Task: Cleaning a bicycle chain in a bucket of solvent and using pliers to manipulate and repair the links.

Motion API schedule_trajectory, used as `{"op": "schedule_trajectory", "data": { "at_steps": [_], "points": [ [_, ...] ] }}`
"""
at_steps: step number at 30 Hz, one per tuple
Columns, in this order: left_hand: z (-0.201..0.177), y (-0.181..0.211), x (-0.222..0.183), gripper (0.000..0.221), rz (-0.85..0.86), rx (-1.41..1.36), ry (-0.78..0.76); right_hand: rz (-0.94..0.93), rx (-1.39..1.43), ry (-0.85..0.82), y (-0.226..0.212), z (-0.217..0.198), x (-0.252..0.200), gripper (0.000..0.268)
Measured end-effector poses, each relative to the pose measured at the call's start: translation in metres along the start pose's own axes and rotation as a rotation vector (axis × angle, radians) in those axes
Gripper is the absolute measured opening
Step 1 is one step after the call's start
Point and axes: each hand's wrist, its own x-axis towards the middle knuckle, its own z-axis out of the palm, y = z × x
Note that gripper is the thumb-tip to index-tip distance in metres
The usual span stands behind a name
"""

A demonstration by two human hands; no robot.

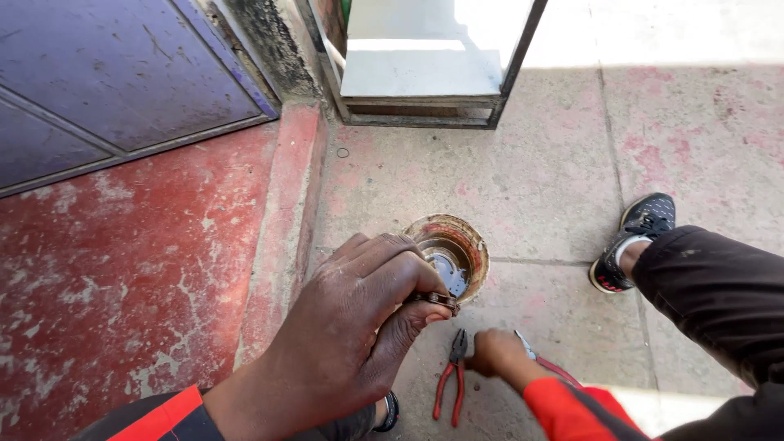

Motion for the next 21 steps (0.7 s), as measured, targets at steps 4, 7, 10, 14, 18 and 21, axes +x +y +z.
{"op": "schedule_trajectory", "data": {
  "at_steps": [4,7,10,14,18,21],
  "points": [
    [0.006,-0.001,-0.003,0.01,-0.145,-0.09,0.019,0.097,0.201,-0.039,-0.038,0.038,0.008,0.068],
    [0.01,0.0,-0.002,0.012,-0.417,-0.25,0.009,0.118,0.299,0.091,-0.05,0.068,0.028,0.081],
    [0.01,0.0,-0.003,0.017,-0.73,-0.578,-0.019,0.215,0.404,0.19,-0.051,0.082,0.044,0.075],
    [0.013,-0.002,-0.009,0.01,-0.493,-0.562,0.005,0.263,0.481,0.106,-0.041,0.061,0.026,0.056],
    [0.016,-0.005,-0.011,0.007,-0.397,-0.532,-0.052,0.116,0.166,-0.015,-0.015,0.054,0.027,0.042],
    [0.013,-0.002,-0.01,0.006,-0.391,-0.497,-0.057,0.008,-0.074,-0.003,-0.001,0.037,0.018,0.047]
  ]
}}
